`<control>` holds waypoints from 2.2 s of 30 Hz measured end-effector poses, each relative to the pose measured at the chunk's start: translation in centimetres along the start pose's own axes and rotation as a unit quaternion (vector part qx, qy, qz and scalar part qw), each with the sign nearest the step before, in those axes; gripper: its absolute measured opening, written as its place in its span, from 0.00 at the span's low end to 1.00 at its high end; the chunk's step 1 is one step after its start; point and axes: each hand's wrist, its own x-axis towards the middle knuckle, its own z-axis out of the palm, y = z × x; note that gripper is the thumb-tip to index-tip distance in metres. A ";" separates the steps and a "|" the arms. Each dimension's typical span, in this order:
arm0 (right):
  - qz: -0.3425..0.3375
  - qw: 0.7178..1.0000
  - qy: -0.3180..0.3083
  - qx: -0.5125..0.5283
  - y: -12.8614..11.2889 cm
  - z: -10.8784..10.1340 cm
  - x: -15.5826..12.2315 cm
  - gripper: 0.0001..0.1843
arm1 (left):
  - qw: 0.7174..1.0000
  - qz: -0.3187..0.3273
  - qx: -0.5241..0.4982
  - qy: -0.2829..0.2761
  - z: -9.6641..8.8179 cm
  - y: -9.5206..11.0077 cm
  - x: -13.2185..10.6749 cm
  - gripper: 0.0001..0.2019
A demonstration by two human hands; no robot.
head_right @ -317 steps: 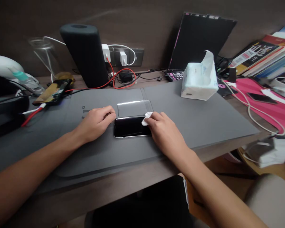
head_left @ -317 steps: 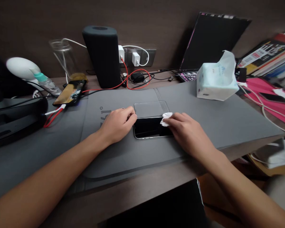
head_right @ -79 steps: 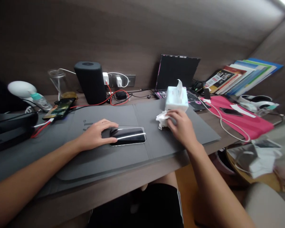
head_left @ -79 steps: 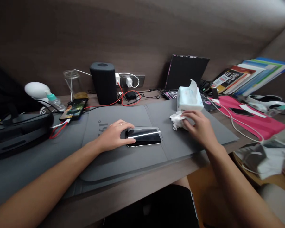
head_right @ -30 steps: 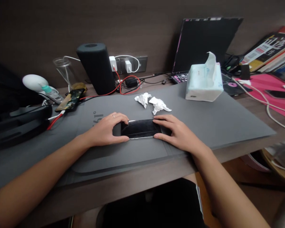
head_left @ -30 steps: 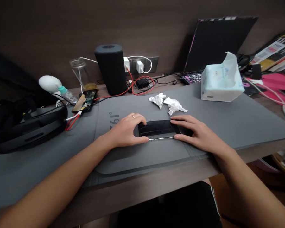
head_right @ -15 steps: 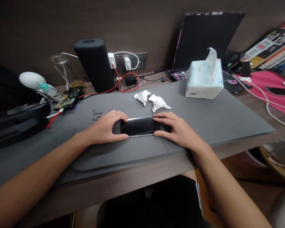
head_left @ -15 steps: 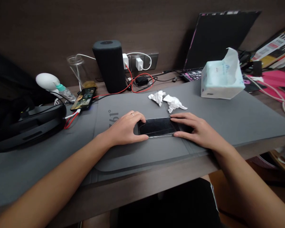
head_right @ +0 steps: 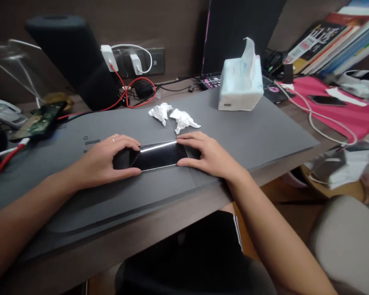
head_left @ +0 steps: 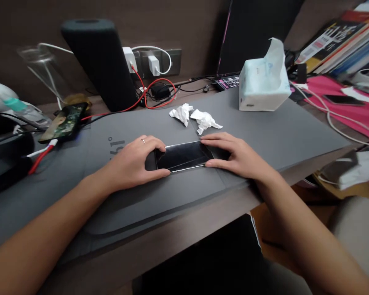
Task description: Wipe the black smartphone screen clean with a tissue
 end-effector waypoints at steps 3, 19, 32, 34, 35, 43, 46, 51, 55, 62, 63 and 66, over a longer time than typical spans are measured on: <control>0.001 1.000 -0.001 0.008 0.1 -0.1 -0.1 0.32 | 1.000 0.001 -0.002 -0.013 -0.2 0.3 0.0 0.19; -0.044 0.999 0.008 -0.018 1.6 0.4 -0.2 0.25 | 0.999 -0.026 0.018 -0.006 -0.3 1.5 0.4 0.19; -0.040 0.999 -0.002 -0.015 2.0 0.3 -0.1 0.25 | 0.999 -0.034 0.027 0.013 -0.1 1.5 0.3 0.25; -0.037 0.999 -0.002 -0.014 2.1 0.3 -0.2 0.26 | 0.999 -0.031 0.035 0.021 0.0 1.3 0.3 0.27; -0.034 0.999 -0.002 -0.013 2.0 0.3 -0.2 0.26 | 0.999 -0.030 0.038 0.022 0.0 1.2 0.3 0.27; -0.012 1.000 -0.024 -0.007 1.7 0.0 0.0 0.26 | 0.998 -0.035 0.043 0.016 0.1 1.1 0.2 0.28; -0.010 1.000 -0.014 0.002 1.8 0.1 0.0 0.25 | 0.998 -0.035 0.042 0.010 0.0 1.1 0.3 0.28; -0.016 1.000 -0.012 0.004 2.2 0.2 -0.1 0.25 | 0.998 -0.051 0.033 0.007 0.0 1.0 0.5 0.30; -0.008 1.000 -0.014 0.008 1.8 0.1 -0.2 0.25 | 0.998 -0.054 0.021 -0.002 -0.1 1.0 0.6 0.29; 0.013 1.000 -0.013 0.025 1.0 -0.1 -0.4 0.37 | 0.997 -0.067 0.020 -0.012 0.0 1.2 0.4 0.26; 0.016 0.999 -0.013 0.026 0.9 -0.1 -0.4 0.37 | 0.997 -0.067 0.020 -0.013 0.0 1.2 0.4 0.26; 0.016 0.999 -0.011 0.032 1.0 -0.1 -0.4 0.34 | 0.998 -0.067 0.017 -0.011 0.0 1.3 0.4 0.26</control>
